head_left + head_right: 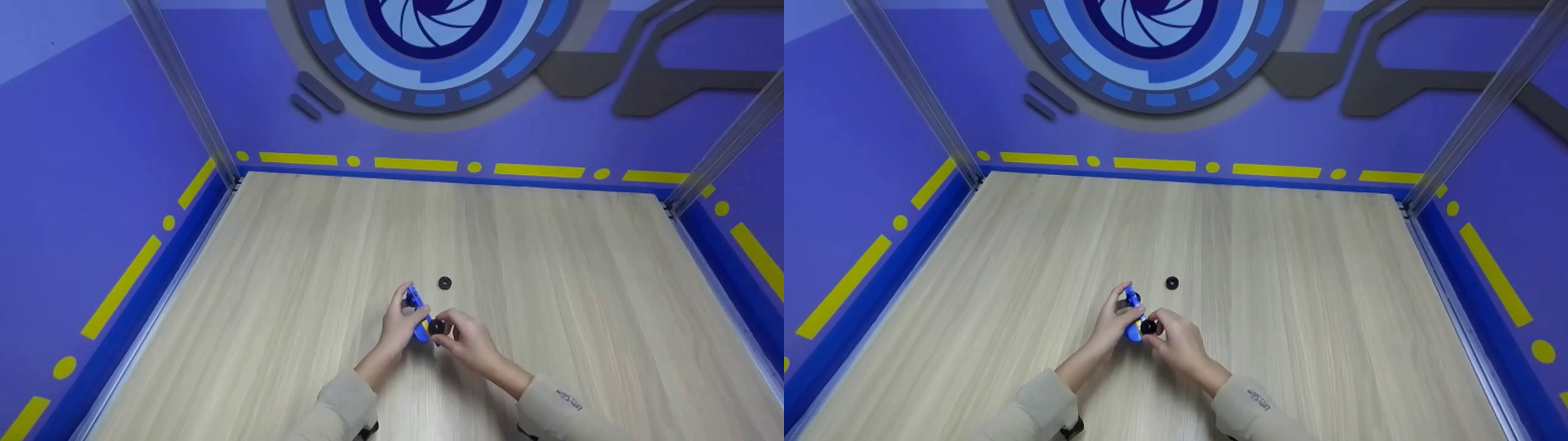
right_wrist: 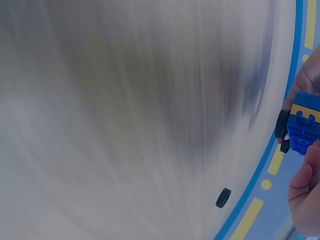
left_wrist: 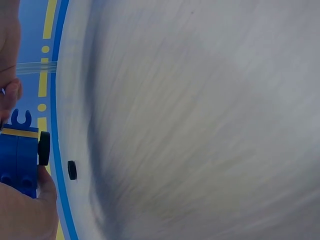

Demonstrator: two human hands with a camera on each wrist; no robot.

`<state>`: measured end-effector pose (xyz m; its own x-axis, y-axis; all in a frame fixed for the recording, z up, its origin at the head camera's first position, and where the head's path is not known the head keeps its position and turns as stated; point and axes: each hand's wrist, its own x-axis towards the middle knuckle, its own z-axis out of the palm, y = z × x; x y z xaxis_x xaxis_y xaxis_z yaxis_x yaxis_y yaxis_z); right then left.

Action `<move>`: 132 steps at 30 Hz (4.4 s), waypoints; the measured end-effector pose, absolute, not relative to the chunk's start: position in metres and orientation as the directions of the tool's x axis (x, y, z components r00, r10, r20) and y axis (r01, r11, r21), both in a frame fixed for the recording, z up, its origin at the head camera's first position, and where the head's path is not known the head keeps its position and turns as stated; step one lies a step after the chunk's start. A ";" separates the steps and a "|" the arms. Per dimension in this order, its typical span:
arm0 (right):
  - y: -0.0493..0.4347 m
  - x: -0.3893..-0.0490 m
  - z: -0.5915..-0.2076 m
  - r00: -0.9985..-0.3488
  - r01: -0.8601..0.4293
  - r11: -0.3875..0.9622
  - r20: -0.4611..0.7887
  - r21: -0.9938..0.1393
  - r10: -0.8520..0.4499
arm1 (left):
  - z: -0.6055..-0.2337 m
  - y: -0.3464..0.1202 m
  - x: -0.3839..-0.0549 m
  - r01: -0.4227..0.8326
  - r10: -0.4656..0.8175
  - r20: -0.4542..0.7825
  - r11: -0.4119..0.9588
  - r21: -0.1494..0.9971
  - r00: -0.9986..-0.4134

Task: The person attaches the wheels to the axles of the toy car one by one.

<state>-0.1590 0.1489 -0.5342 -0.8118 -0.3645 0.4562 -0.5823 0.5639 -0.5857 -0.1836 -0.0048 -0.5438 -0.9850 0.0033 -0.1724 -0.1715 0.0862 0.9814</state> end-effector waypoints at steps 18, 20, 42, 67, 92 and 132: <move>0.146 -0.156 -0.534 -0.839 -0.543 0.579 0.425 -0.609 -0.341 | -0.545 -0.004 -0.184 -0.143 -0.005 -0.144 0.121 0.982 -0.990; 0.146 -0.156 -0.534 -0.837 -0.546 0.577 0.427 -0.607 -0.342 | -0.545 -0.005 -0.184 -0.141 0.003 -0.142 0.108 0.984 -0.990; 0.140 -0.153 -0.538 -0.812 -0.566 0.616 0.499 -0.548 -0.301 | -0.510 -0.005 -0.169 -0.117 -0.003 -0.117 0.064 0.991 -0.993; 0.137 -0.151 -0.535 -0.839 -0.518 0.636 0.484 -0.572 -0.249 | -0.540 -0.003 -0.182 -0.134 -0.024 -0.132 0.121 0.984 -0.991; 0.131 -0.149 -0.529 -0.866 -0.451 0.709 0.457 -0.542 -0.202 | -0.536 -0.005 -0.181 -0.129 -0.036 -0.125 0.140 0.982 -0.992; 0.126 -0.148 -0.530 -0.935 -0.325 0.667 0.331 -0.670 -0.124 | -0.536 -0.007 -0.180 -0.091 -0.034 -0.087 0.172 0.981 -0.996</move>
